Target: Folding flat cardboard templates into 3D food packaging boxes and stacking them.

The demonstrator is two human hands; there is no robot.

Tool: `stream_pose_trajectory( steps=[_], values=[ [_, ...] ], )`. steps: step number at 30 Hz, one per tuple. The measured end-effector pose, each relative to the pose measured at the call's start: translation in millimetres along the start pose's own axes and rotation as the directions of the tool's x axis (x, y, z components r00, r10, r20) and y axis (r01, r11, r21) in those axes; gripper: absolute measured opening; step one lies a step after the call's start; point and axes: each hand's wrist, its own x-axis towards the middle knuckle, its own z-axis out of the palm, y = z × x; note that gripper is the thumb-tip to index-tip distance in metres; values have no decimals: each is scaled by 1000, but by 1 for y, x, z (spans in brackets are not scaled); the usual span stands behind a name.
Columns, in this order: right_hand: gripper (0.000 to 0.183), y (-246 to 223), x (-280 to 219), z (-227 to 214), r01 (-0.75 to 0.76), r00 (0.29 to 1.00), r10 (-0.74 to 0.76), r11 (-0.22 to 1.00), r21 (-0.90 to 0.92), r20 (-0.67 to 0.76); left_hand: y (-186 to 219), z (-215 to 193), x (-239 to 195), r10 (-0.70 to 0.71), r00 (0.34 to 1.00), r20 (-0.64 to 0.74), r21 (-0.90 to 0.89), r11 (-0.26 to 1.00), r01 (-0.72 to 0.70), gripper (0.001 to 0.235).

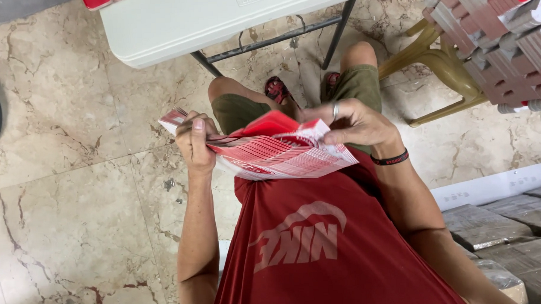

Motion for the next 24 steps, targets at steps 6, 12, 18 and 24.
stream_pose_trajectory(
  steps=[6,12,18,24],
  values=[
    [26,-4,-1,7,36,981,-69,983,-179,-183,-17,-6,-16,24,999,-29,57,998,-22,60],
    [59,-5,-12,2,104,986,-133,960,-262,-98,-4,-3,-6,27,999,-25,87,996,-25,59],
    [49,-2,-10,3,32,977,-103,937,-349,-187,5,1,5,16,1000,-22,115,993,-14,57],
    [40,-16,3,22,18,964,-102,946,-323,-245,8,5,8,-3,999,-34,112,994,7,57]
  ],
)
